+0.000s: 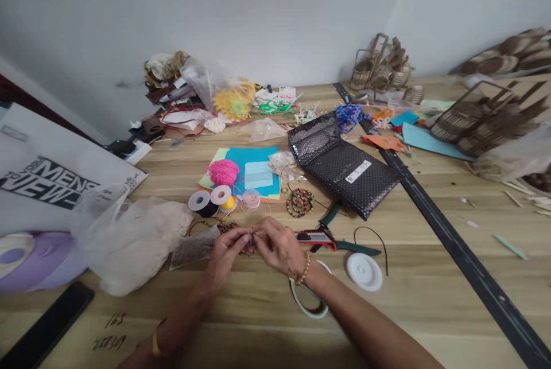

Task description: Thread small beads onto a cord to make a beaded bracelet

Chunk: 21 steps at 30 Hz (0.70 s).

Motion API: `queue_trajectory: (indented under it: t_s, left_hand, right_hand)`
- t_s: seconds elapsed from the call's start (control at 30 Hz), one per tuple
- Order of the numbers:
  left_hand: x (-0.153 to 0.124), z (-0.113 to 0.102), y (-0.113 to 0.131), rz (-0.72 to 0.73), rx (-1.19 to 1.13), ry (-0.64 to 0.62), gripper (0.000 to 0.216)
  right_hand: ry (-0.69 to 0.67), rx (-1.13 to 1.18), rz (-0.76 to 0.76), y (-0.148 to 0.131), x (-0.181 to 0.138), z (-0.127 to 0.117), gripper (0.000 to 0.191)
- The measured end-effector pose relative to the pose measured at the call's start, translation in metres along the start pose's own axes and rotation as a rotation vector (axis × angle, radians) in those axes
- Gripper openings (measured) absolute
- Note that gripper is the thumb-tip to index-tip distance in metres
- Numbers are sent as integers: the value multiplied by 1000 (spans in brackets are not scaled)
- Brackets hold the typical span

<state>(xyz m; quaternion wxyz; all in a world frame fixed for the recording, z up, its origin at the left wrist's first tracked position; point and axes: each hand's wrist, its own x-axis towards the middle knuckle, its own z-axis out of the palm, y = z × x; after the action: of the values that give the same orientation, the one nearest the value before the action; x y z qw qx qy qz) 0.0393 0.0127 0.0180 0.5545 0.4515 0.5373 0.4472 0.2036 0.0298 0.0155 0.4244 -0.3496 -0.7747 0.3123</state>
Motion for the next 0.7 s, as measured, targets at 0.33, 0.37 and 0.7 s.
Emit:
queue_trajectory:
  t_s: [0.33,0.37,0.7]
  left_hand:
    - [1,-1,-1,-56,-83,-48,32]
    - [1,-1,-1,-68,-95,-53,34]
    - [2,1,-2,-84,-89,-52,30]
  right_hand:
    - [-35,-64,-17,9,3,1,15]
    - [-28,-69,-16,9,2,1,16]
    - [-60,-41,-26,7,3,0,15]
